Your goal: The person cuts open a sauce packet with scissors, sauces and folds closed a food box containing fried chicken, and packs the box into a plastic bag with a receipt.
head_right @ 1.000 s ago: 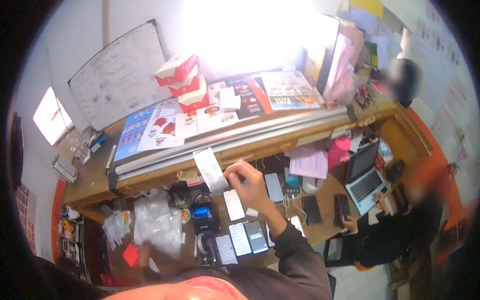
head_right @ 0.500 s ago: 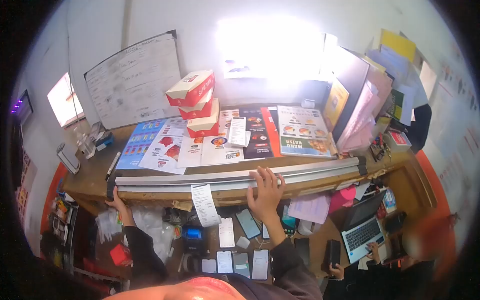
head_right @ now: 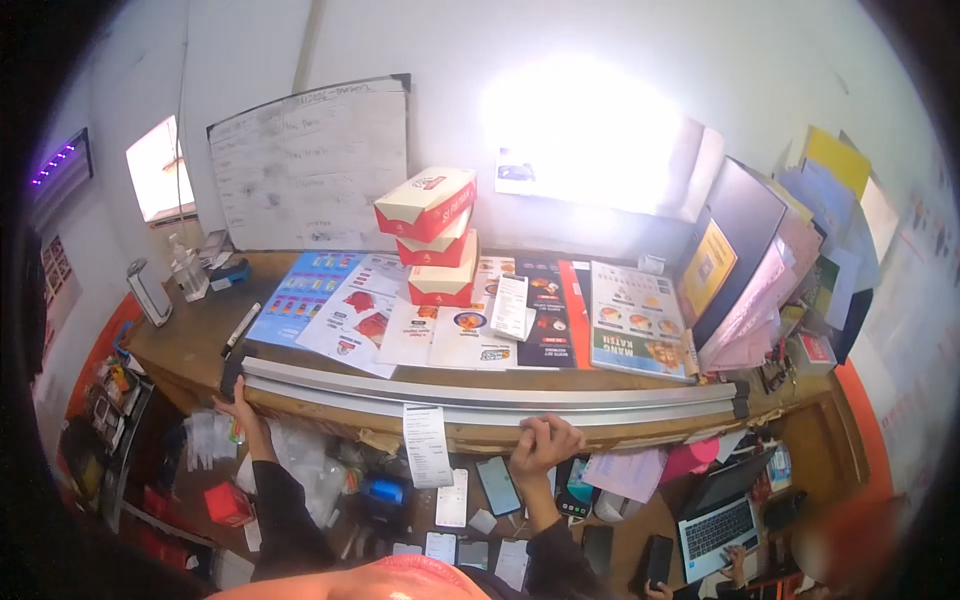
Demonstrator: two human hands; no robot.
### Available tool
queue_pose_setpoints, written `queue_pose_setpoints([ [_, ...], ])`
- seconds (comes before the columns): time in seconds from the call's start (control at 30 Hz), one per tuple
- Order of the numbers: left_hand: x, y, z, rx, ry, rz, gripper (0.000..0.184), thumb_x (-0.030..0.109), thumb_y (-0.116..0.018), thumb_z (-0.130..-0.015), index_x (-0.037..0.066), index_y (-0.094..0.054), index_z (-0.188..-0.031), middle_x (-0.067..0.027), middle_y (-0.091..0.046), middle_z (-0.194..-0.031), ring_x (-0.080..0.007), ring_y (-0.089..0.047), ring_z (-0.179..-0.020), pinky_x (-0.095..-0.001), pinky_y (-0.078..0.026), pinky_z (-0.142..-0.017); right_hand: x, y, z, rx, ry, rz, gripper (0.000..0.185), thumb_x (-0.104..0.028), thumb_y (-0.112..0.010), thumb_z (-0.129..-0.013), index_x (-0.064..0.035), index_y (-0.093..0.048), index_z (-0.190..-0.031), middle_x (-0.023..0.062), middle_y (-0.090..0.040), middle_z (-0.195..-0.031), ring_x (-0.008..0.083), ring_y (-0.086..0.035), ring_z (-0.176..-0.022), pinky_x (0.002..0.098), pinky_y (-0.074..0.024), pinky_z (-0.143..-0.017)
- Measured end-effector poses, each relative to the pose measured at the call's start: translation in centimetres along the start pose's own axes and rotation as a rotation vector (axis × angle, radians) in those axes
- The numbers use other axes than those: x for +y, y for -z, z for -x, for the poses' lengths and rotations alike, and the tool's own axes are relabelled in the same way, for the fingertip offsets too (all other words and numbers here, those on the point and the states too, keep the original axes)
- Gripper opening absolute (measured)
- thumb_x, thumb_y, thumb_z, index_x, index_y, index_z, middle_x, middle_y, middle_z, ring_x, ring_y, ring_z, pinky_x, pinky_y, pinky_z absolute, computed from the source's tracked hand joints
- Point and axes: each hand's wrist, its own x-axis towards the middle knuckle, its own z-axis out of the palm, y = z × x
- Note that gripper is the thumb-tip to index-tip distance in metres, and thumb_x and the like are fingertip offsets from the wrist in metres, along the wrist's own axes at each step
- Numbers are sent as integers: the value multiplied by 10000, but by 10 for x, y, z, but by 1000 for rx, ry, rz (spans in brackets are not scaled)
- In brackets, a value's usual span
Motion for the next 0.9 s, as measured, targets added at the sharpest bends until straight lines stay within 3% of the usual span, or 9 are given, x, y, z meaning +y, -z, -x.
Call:
queue_pose_setpoints([
  [0.47,14,-4,17,-31,91,94,957,178,-706,-757,105,-44,-1445,-133,-92,-1470,-278,-250,-1300,-385,-254,-1060,5,-12,9,106,8,6,116,-188,-476,-728,-115,-554,-684,54,-532,-808,252,-440,-839,404,-289,-823],
  [0.67,21,-6,18,-4,60,-31,981,207,-745,-727,92,-72,-1433,-136,-106,-1457,-283,-266,-1278,-386,-266,-1057,7,-11,6,134,51,-23,129,-183,-487,-726,-80,-558,-697,85,-540,-775,262,-474,-833,406,-301,-809],
  [0.77,-7,3,-3,-8,69,-23,993,216,-753,-720,100,-69,-1431,-139,-121,-1447,-288,-281,-1262,-402,-303,-1039,14,-11,12,84,67,25,141,-215,-492,-746,-102,-576,-739,83,-552,-826,269,-476,-865,412,-301,-816],
  [0.9,15,-2,11,-82,174,44,1065,196,-783,-684,140,-24,-1430,-152,-193,-1403,-294,-366,-1187,-440,-371,-989,23,-6,14,-51,61,60,184,-293,-506,-775,-154,-607,-843,64,-561,-960,268,-477,-929,435,-288,-868],
])
